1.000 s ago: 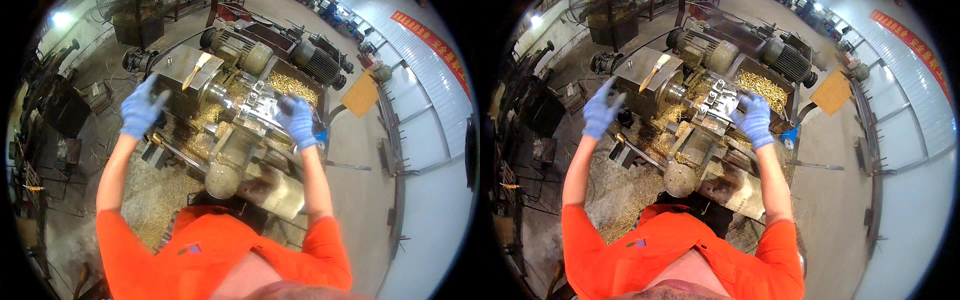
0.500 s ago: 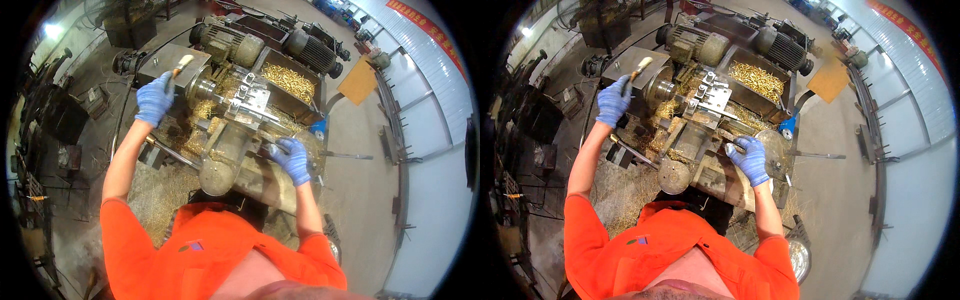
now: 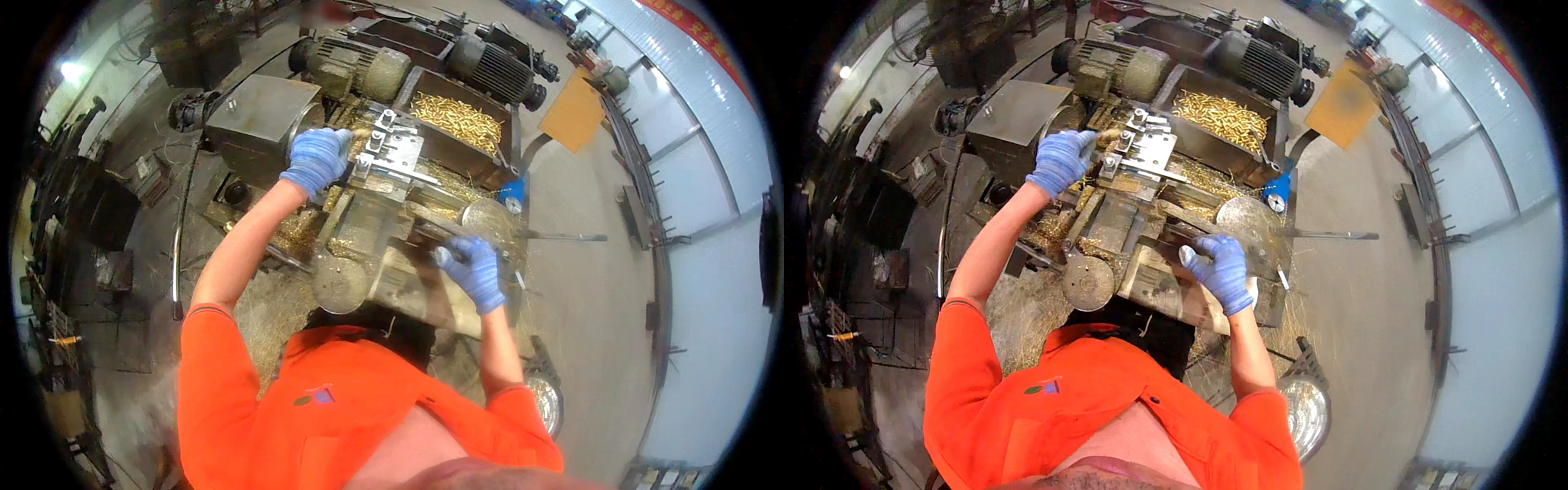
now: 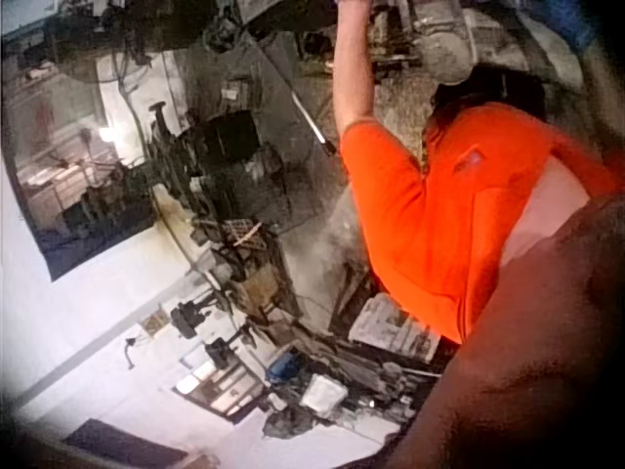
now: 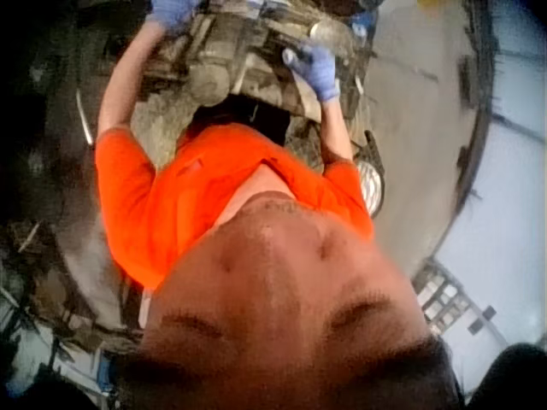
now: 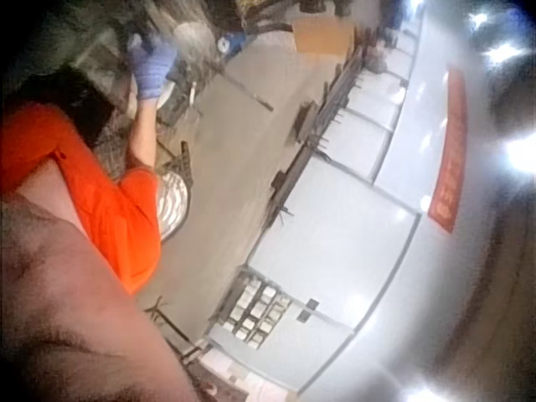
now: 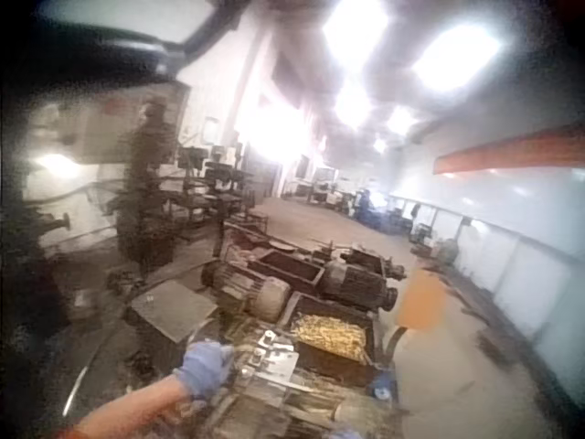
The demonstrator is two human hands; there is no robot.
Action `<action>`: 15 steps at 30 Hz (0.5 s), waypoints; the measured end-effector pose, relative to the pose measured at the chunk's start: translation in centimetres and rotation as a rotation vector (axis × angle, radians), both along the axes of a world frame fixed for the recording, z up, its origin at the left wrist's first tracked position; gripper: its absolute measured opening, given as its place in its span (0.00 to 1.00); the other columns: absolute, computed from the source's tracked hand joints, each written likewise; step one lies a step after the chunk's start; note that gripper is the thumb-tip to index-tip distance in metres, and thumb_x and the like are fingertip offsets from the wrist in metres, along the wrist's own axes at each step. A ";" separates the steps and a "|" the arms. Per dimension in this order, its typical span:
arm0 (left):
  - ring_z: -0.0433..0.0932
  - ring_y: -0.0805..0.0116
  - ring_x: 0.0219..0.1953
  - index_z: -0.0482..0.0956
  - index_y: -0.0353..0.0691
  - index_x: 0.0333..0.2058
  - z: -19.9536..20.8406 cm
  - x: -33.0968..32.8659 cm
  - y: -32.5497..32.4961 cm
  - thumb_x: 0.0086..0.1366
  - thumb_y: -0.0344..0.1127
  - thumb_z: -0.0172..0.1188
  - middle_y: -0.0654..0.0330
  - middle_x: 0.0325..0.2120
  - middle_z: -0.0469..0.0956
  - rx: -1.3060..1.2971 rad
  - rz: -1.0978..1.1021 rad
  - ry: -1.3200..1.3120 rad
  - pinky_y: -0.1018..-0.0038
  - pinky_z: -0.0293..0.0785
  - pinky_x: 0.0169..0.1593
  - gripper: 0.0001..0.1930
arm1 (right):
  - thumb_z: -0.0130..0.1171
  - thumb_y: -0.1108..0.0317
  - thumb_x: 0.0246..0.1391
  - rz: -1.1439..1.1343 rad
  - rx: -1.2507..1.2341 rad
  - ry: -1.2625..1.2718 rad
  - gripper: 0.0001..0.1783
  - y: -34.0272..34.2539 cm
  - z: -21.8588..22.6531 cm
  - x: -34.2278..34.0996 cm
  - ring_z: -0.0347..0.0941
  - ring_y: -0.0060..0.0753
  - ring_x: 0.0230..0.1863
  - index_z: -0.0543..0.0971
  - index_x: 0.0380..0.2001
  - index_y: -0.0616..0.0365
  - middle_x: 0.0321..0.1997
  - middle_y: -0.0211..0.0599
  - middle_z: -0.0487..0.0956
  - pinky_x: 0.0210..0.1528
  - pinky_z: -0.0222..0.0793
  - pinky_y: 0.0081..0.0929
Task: The person operates a metal turning lathe, repeatedly loading small brass parts into the machine, actuating controls, and collecting finished parts into a perforated metal tray. The process is repeated continuously throughout the clip.
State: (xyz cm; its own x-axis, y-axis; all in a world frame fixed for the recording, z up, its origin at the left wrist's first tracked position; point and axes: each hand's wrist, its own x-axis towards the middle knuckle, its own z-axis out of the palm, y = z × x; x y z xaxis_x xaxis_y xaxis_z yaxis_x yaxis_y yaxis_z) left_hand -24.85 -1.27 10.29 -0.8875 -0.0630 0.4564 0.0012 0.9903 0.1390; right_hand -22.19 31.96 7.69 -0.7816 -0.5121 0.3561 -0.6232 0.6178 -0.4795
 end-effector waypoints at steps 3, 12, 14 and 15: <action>0.75 0.52 0.25 0.77 0.47 0.31 -1.5 -0.8 -0.1 0.56 0.41 0.53 0.52 0.20 0.75 -0.040 -0.012 -0.083 0.58 0.69 0.29 0.09 | 0.64 0.57 0.41 -0.038 -0.046 0.010 0.14 1.8 -1.4 0.3 0.73 0.44 0.31 0.80 0.25 0.58 0.27 0.41 0.78 0.38 0.67 0.35; 0.76 0.50 0.30 0.79 0.47 0.31 1.9 -2.8 -0.1 0.55 0.39 0.54 0.51 0.25 0.76 0.016 -0.031 -0.002 0.59 0.71 0.35 0.08 | 0.65 0.57 0.40 -0.089 -0.043 -0.015 0.15 3.4 -1.6 1.1 0.74 0.44 0.33 0.80 0.24 0.58 0.29 0.41 0.78 0.39 0.68 0.35; 0.75 0.50 0.30 0.78 0.47 0.32 3.0 -3.9 -0.5 0.55 0.39 0.54 0.51 0.25 0.76 0.070 -0.049 0.137 0.59 0.71 0.35 0.08 | 0.65 0.56 0.40 -0.112 -0.049 0.000 0.15 3.7 -1.8 1.6 0.73 0.44 0.33 0.80 0.25 0.58 0.29 0.41 0.78 0.39 0.68 0.35; 0.75 0.50 0.30 0.78 0.46 0.31 3.0 -4.5 -0.4 0.56 0.40 0.53 0.51 0.24 0.76 0.127 -0.073 0.247 0.59 0.71 0.35 0.08 | 0.65 0.56 0.40 -0.124 -0.054 -0.003 0.15 4.0 -2.3 1.8 0.73 0.44 0.33 0.80 0.25 0.58 0.29 0.41 0.78 0.39 0.68 0.35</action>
State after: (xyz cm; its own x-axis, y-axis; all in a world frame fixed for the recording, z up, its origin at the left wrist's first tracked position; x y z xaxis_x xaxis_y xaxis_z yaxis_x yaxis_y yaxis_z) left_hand -29.33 -1.67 13.30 -0.7549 -0.0734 0.6517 0.1211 0.9610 0.2485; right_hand -20.43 36.00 5.36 -0.8389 -0.3913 0.3783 -0.5420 0.6635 -0.5158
